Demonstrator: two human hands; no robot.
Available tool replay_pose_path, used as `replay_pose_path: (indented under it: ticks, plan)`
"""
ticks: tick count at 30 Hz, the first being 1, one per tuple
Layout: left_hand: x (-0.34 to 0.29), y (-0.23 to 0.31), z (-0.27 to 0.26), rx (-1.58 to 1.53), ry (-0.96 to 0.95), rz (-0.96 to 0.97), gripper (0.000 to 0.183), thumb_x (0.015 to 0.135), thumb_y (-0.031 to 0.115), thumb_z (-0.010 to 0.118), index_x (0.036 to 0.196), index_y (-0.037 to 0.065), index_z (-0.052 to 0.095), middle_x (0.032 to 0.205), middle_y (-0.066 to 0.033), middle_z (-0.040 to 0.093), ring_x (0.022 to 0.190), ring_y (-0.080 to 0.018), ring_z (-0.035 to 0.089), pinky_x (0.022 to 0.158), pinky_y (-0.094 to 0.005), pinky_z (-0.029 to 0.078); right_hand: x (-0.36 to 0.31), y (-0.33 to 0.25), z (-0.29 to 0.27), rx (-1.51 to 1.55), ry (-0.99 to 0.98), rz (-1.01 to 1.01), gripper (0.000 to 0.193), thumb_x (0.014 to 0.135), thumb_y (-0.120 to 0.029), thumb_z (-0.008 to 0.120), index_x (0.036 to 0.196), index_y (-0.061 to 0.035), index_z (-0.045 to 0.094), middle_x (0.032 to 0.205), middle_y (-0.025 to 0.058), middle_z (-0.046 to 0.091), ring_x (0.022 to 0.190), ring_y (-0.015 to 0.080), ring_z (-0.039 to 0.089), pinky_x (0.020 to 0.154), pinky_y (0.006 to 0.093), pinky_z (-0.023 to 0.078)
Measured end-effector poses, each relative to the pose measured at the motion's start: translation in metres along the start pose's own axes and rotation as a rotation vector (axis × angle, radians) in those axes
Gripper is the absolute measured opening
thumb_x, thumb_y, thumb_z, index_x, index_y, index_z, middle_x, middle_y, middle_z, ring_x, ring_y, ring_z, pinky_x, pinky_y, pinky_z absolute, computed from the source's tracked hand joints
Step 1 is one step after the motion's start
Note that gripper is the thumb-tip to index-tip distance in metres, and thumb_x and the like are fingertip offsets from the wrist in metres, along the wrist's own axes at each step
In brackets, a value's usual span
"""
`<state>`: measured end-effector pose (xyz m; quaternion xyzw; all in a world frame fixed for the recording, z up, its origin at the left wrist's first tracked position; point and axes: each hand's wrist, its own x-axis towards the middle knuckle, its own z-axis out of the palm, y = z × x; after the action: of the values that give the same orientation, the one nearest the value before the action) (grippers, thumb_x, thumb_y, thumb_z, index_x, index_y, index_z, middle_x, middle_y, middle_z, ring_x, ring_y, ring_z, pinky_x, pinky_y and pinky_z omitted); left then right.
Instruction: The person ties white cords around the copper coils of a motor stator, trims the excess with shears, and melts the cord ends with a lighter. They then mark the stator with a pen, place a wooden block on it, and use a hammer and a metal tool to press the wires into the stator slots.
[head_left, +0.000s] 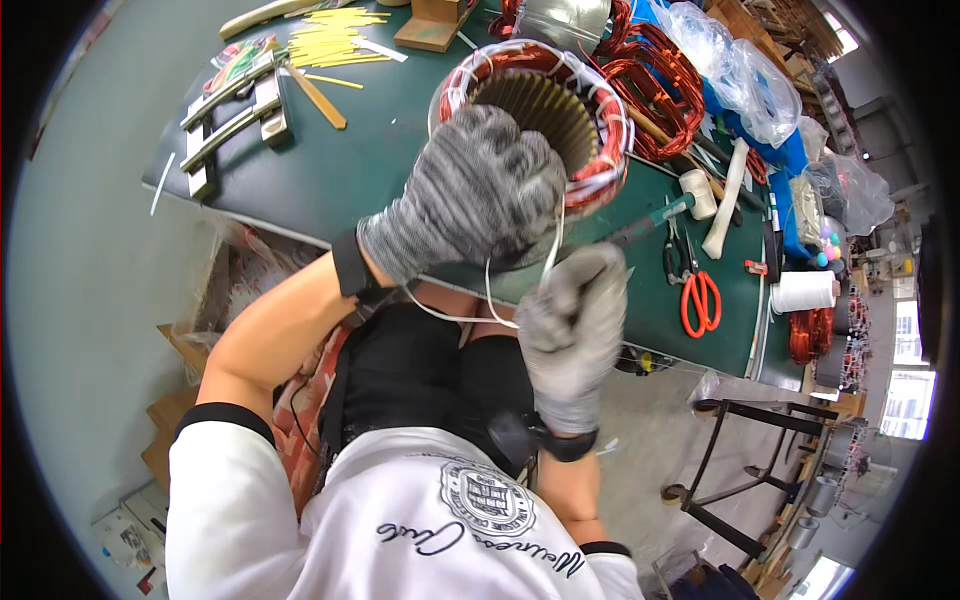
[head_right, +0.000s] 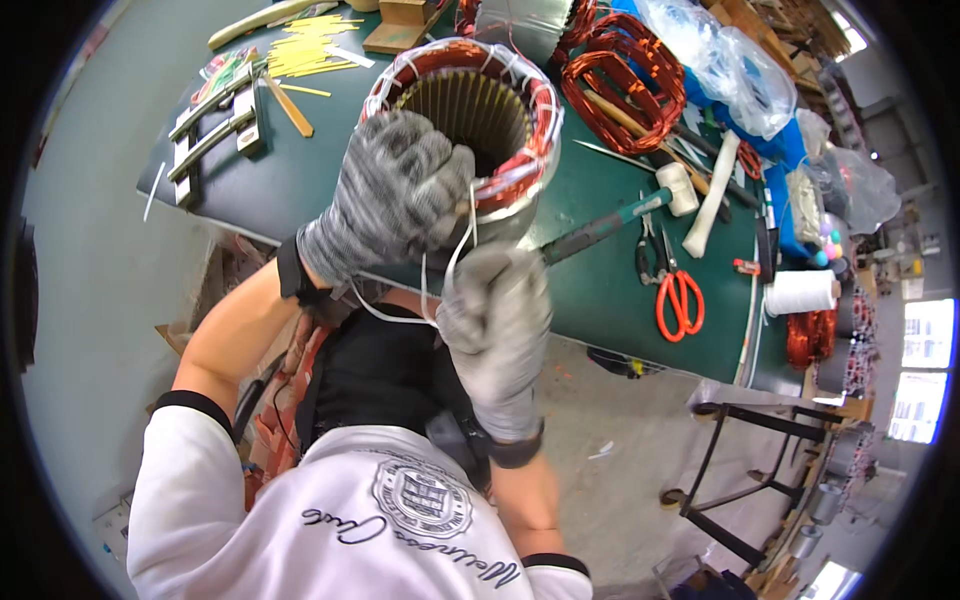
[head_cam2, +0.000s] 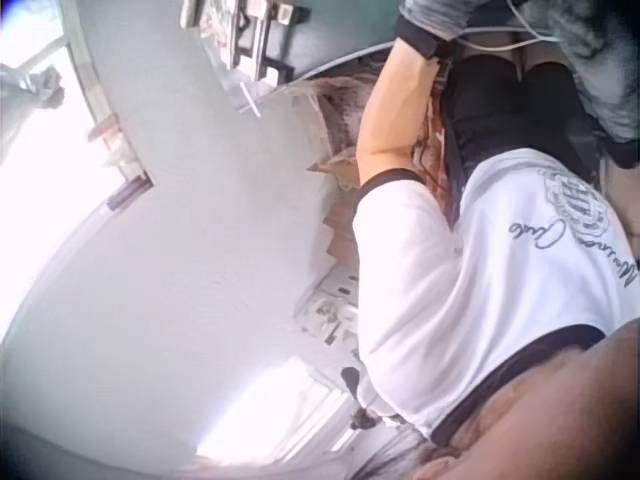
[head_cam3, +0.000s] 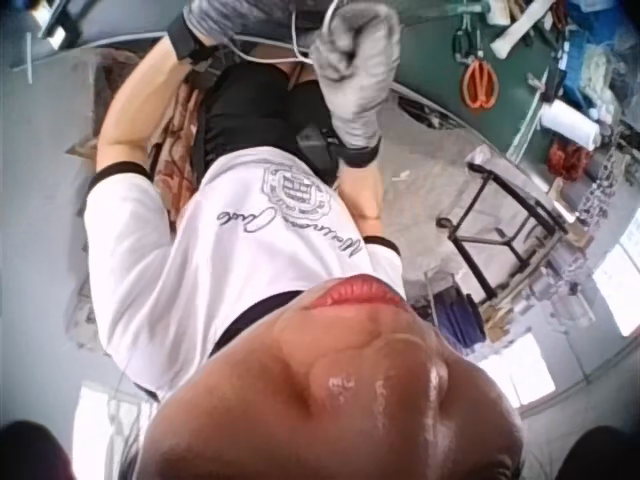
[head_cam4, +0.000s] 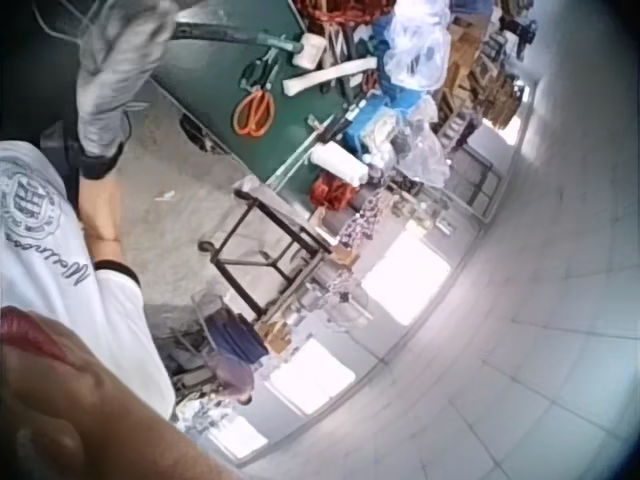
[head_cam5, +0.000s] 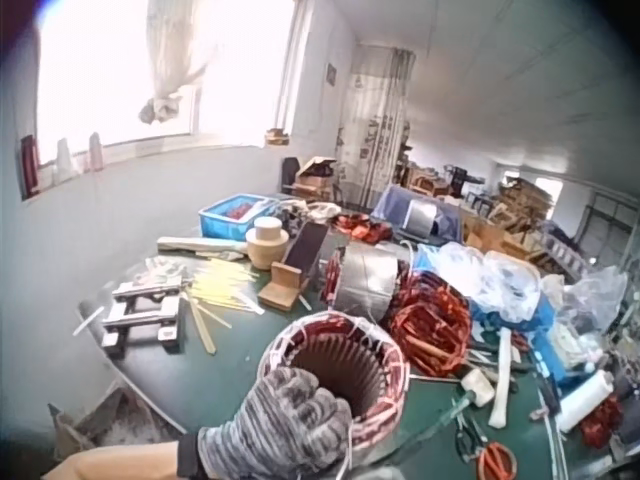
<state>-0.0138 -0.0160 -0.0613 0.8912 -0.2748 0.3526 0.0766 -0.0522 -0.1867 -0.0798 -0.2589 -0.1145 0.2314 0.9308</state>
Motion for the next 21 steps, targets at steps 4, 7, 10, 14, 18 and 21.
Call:
replay_pose_path:
  ticks: [4, 7, 10, 14, 18, 21]
  plan:
    - [0.010, -0.013, -0.012, -0.102, 0.009, 0.067, 0.035, 0.066, 0.018, 0.062, 0.096, 0.001, 0.057, 0.086, -0.0130, 0.056, 0.078, -0.0303, 0.054, 0.071, -0.0419, 0.043, 0.031, 0.034, -0.025, -1.002, -0.074, -0.561, 0.027, 0.091, -0.029, 0.049, 0.085, -0.0029, 0.056, 0.076, 0.0024, 0.052, 0.063, 0.0097, 0.048, 0.056, 0.0227, 0.039]
    - [0.021, -0.020, -0.028, -0.277, -0.179, 0.012, 0.037, 0.070, 0.012, 0.058, 0.106, 0.002, 0.056, 0.099, -0.0158, 0.055, 0.094, -0.0342, 0.052, 0.085, -0.0441, 0.041, 0.035, 0.033, -0.030, -1.107, -0.157, -0.579, 0.020, 0.086, -0.018, 0.047, 0.080, -0.0026, 0.058, 0.079, 0.0089, 0.055, 0.070, 0.0221, 0.054, 0.062, 0.0325, 0.044]
    - [0.051, -0.017, -0.039, -0.310, -0.403, 0.002, 0.066, 0.065, 0.014, 0.065, 0.128, 0.009, 0.044, 0.131, -0.0165, 0.040, 0.121, -0.0371, 0.039, 0.102, -0.0459, 0.031, 0.037, 0.031, -0.030, -1.167, -0.240, -0.651, 0.012, 0.083, -0.010, 0.048, 0.085, -0.0019, 0.057, 0.083, 0.0135, 0.059, 0.075, 0.0322, 0.058, 0.067, 0.0378, 0.047]
    - [0.081, -0.018, -0.029, 0.053, -0.597, 0.189, 0.081, 0.062, 0.025, 0.072, 0.135, 0.018, 0.037, 0.139, -0.0163, 0.033, 0.131, -0.0345, 0.028, 0.108, -0.0452, 0.023, 0.035, 0.045, -0.029, -1.007, -0.241, -0.718, 0.014, 0.084, -0.008, 0.049, 0.094, 0.0002, 0.054, 0.089, 0.0140, 0.061, 0.080, 0.0319, 0.059, 0.070, 0.0363, 0.048]
    - [0.096, -0.017, -0.015, 0.075, -0.533, 0.389, 0.071, 0.068, 0.029, 0.069, 0.133, 0.019, 0.041, 0.139, -0.0161, 0.034, 0.130, -0.0327, 0.030, 0.107, -0.0440, 0.025, 0.030, 0.035, -0.021, -1.011, -0.195, -0.568, 0.014, 0.085, -0.010, 0.047, 0.090, -0.0003, 0.056, 0.086, 0.0133, 0.060, 0.080, 0.0302, 0.059, 0.072, 0.0357, 0.047]
    - [0.108, -0.030, -0.003, 0.027, -0.460, 0.422, 0.064, 0.074, 0.030, 0.064, 0.133, 0.019, 0.042, 0.134, -0.0165, 0.040, 0.124, -0.0301, 0.039, 0.103, -0.0415, 0.032, 0.030, 0.039, -0.018, -0.954, -0.179, -0.538, 0.015, 0.085, -0.011, 0.046, 0.087, -0.0010, 0.057, 0.083, 0.0130, 0.057, 0.080, 0.0291, 0.058, 0.072, 0.0348, 0.045]
